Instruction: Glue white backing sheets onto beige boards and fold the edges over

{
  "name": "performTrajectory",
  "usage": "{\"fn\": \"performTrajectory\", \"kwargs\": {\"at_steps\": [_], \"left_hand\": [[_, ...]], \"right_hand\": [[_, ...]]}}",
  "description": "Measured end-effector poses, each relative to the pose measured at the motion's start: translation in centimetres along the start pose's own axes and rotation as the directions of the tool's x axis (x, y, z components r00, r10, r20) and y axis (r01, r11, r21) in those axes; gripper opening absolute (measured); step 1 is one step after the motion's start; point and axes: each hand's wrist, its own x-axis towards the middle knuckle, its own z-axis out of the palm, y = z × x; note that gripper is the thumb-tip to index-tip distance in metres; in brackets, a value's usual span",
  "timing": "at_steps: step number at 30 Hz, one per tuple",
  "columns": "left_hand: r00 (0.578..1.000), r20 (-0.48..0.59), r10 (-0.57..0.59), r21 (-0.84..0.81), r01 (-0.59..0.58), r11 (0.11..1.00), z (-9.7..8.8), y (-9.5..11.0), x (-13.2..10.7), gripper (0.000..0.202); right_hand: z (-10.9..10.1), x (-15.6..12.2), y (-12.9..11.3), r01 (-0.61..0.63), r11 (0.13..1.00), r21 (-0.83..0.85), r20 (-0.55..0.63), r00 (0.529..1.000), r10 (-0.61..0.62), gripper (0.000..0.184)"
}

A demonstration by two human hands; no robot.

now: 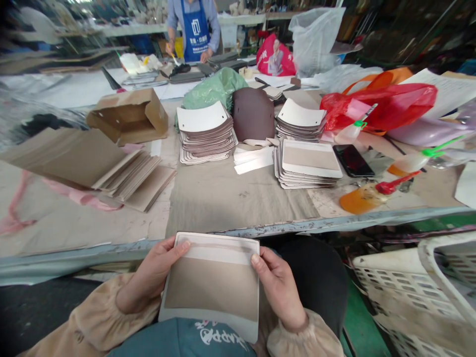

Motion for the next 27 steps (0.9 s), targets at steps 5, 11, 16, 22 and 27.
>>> {"fn": "performTrajectory", "kwargs": {"at_steps": [5, 11, 16, 22, 27], "left_hand": [[1.000, 0.023, -0.013, -0.030, 0.014, 0.999, 0.19, 0.22, -0.28, 0.045], [0.996, 0.078, -0.044, -0.103, 0.052, 0.993, 0.10, 0.10, -0.22, 0.043], [0.997, 0.062, -0.035, -0.108, 0.042, 0.993, 0.13, 0.06, -0.20, 0.042], [0.998, 0.055, -0.029, -0.082, 0.033, 0.996, 0.19, 0.20, -0.22, 0.040], [0.996, 0.092, -0.012, -0.084, 0.020, 0.996, 0.30, 0.16, -0.16, 0.039]], "right_hand": [[0.64, 0.02, -0.31, -0.021, 1.000, -0.021, -0.054, 0.998, 0.020, 0.036], [0.71, -0.01, 0.37, -0.048, 0.993, 0.108, -0.046, 0.998, 0.053, 0.034], [0.83, 0.04, 0.54, -0.024, 0.997, 0.073, -0.049, 0.998, 0.028, 0.030], [0.42, -0.02, -0.13, 0.108, 0.988, 0.112, -0.047, 0.994, -0.103, 0.029], [0.23, 0.10, -0.03, 0.056, 0.998, -0.022, -0.138, 0.989, -0.058, 0.025]]}}
